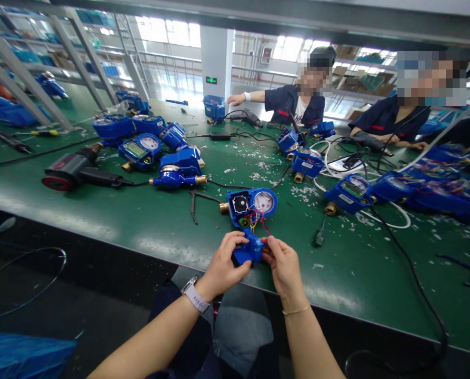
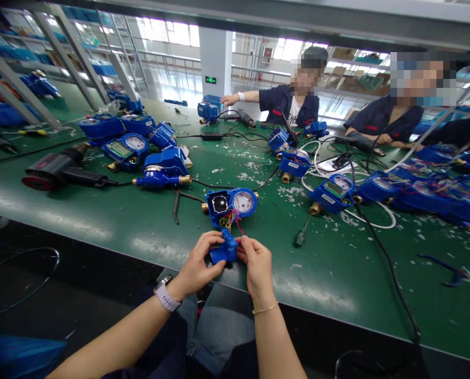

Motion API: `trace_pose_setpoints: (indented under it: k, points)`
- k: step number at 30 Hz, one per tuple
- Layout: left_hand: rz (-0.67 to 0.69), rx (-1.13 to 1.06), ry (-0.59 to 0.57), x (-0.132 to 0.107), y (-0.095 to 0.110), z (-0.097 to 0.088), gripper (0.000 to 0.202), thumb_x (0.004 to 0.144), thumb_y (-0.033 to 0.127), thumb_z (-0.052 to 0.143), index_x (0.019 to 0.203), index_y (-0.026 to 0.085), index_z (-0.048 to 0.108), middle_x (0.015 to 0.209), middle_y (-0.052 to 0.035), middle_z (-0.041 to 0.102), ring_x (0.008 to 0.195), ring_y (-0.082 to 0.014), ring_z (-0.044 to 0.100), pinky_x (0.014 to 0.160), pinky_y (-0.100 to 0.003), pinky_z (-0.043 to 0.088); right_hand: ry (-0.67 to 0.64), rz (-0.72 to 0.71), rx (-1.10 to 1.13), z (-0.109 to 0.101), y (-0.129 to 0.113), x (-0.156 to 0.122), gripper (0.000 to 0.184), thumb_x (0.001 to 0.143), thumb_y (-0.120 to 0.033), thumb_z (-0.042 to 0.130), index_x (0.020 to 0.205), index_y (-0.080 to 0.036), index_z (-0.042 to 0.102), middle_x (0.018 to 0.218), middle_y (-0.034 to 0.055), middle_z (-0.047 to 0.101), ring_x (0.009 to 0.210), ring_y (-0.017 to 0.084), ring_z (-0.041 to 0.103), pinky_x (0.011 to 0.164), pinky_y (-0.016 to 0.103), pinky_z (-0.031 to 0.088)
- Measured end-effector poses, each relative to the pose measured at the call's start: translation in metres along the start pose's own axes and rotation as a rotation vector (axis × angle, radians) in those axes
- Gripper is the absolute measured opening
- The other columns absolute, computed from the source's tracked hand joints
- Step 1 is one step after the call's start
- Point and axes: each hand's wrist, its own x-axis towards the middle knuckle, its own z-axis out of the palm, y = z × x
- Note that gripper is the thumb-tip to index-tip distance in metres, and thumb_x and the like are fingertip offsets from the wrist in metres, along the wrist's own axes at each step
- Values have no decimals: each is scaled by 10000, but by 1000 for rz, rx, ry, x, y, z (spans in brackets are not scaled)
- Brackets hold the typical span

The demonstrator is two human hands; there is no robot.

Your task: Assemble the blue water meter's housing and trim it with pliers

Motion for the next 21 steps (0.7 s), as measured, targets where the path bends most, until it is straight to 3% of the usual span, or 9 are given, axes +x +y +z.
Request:
trace_pose_setpoints:
  k: [4, 6, 10, 16, 21]
  points:
    - [-57, -69, 1, 0, -2, 0, 420, 747, 118, 643, 1137, 205, 512, 1337, -136, 451, 1231, -271, 493, 1026, -446, 447, 34, -67, 40, 10, 5, -16, 410, 618, -419, 824, 925, -178, 698, 895, 62, 689, 806, 208, 628, 743, 319, 519]
    - [-59, -61, -8, -1, -2, 0, 428, 752, 123, 648, 1148, 209, 511, 1352, -136, 448, 1247, -274, 482, 1029, -446, 445, 77, -97, 43, 13, 9, -20, 374, 639, -400, 822, 914, -177, 701, 891, 57, 688, 817, 210, 620, 764, 326, 508]
    - [-58, -60, -9, -1, -2, -2, 418, 748, 114, 647, 1135, 210, 521, 1356, -130, 453, 1254, -269, 480, 1034, -445, 442, 133, -110, 51, 13, 16, -18, 291, 702, -425, 789, 801, -161, 719, 794, 42, 675, 735, 175, 578, 709, 283, 474]
    - [-65, -99, -5, -1, -2, -3, 430, 733, 97, 643, 1132, 208, 526, 1356, -123, 463, 1244, -261, 493, 1041, -442, 436, 105, -46, 126, 11, 12, -14, 357, 702, -500, 778, 732, -156, 684, 686, 11, 609, 617, 132, 499, 582, 236, 425]
    - [-47, -97, 10, -1, -1, -4, 416, 746, 99, 636, 1131, 206, 521, 1359, -133, 461, 1261, -265, 477, 1051, -447, 421, 79, -48, 142, 15, 4, -16, 386, 654, -470, 832, 863, -181, 682, 809, 8, 633, 735, 147, 544, 668, 234, 444]
